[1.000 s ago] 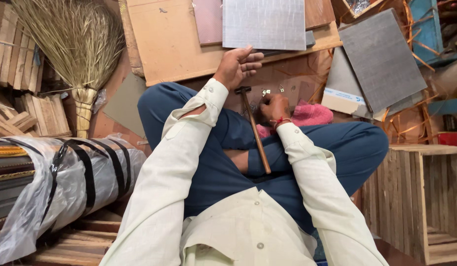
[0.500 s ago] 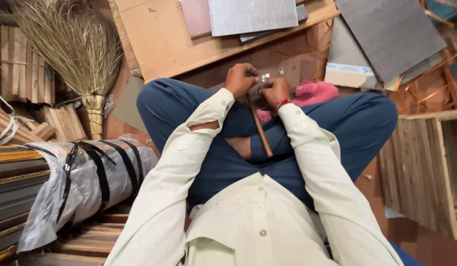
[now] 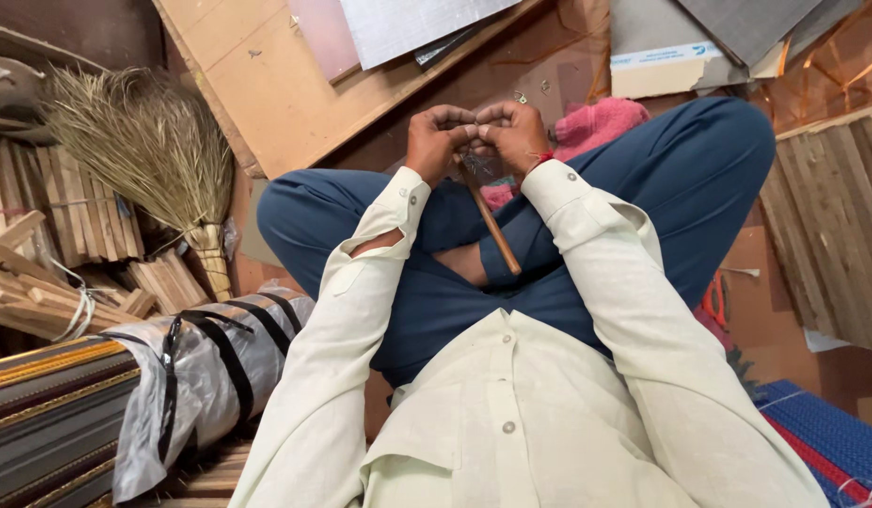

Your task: The person sits on the floor and assembles picture frames by attaching backing material to wooden frames. They use a hammer to drive small metal fasteners into the frame edges and use scissors to trim excess material. The person handles multiple frames and backing sheets, flipping them over and repositioning them during the process.

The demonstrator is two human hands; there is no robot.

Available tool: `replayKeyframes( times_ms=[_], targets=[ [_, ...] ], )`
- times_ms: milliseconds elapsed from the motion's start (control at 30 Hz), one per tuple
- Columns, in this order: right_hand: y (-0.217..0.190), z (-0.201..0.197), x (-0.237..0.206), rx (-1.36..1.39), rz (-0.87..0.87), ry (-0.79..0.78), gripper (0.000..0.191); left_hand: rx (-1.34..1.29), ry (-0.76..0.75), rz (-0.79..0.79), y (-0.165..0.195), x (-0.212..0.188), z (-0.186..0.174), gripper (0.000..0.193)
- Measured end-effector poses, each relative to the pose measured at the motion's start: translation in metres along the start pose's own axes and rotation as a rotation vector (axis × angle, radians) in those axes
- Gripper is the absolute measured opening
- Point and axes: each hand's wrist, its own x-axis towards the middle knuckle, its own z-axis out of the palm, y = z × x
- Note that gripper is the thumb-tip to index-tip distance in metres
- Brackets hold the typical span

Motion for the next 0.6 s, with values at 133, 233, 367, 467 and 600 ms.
replayKeyframes(
  times_ms=[133, 233, 367, 467, 600],
  targets=[
    [-0.003, 0.002, -0.005, -0.01, -0.082, -0.005, 0.017, -0.095, -0.049, -0.023, 0.008, 0.0, -0.002, 0.011],
    [-0.004, 0.003, -0.004, -0.026, -0.11, -0.011, 0.015, 0.021, -0.04, -0.024, 0.016, -0.002, -0.002, 0.009],
    [-0.004, 0.001, -0.005, 0.049, -0.145, -0.02, 0.021, 0.434, 0.036, 0.159, 0.031, 0.005, -0.002, 0.007],
    [-0.001, 0.0, -0.022, -0.811, -0.294, 0.187, 0.024, 0.698, 0.222, 0.676, 0.055, 0.035, -0.003, 0.02],
    [0.006, 0.008, -0.072, -1.193, -0.089, -0.109, 0.045, 0.773, 0.383, 0.712, 0.085, 0.076, -0.007, 0.01]
  ],
)
